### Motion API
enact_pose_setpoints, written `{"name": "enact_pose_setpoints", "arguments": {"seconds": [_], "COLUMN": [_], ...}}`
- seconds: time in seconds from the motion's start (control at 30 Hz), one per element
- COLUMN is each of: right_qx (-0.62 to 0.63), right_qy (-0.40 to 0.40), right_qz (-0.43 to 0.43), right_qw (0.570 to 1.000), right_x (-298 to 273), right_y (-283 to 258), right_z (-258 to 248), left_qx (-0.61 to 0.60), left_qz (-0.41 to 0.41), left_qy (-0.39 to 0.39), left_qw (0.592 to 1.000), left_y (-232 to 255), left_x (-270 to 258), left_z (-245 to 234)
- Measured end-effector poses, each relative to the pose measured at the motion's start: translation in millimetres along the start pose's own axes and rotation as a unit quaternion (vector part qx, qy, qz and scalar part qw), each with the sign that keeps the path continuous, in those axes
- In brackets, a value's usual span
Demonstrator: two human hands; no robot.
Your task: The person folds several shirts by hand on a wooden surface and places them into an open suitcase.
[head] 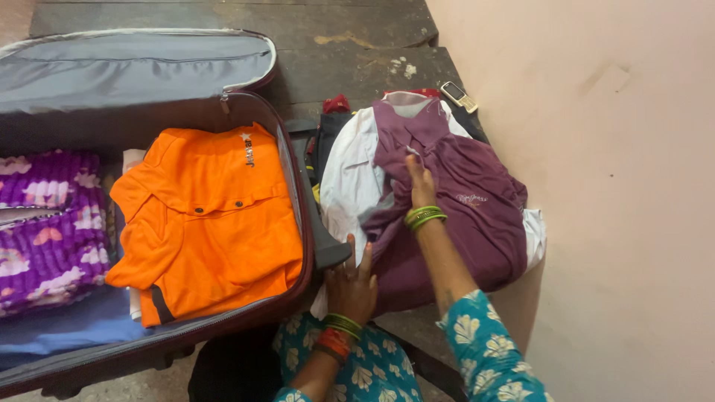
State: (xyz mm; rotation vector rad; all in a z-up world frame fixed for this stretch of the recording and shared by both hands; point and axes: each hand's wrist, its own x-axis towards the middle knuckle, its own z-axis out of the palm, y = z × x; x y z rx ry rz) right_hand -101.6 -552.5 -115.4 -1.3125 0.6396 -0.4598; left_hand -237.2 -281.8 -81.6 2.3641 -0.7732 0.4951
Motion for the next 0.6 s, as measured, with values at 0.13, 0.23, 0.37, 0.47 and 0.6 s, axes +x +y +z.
{"name": "enact_pose_setpoints", "arguments": {"seconds": [0.13, 0.23, 0.37, 0.47, 0.6], "right_qx": [-0.155, -0.149, -0.066, -0.046, -0.081], "right_qy": [-0.134, -0.136, -0.157, -0.217, -0.271], "right_qz": [0.012, -0.038, -0.071, 0.011, -0.033], "right_qw": [0.979, 0.979, 0.983, 0.975, 0.958], "right_x": [-18, -18, -44, -83, -143], "right_y": [-35, -61, -124, -185, -251], "right_z": [-17, -33, -39, -42, -37], "left_qx": [-0.057, -0.237, -0.461, -0.46, -0.399], "left_qz": [-0.041, -0.033, -0.075, -0.202, -0.23], "left_qy": [-0.096, -0.222, -0.189, -0.099, -0.045], "left_qw": [0.993, 0.945, 0.864, 0.859, 0.886], "left_y": [29, 43, 44, 36, 27], "left_x": [17, 19, 24, 44, 67], "left_z": [-8, -9, -7, 7, 36]}}
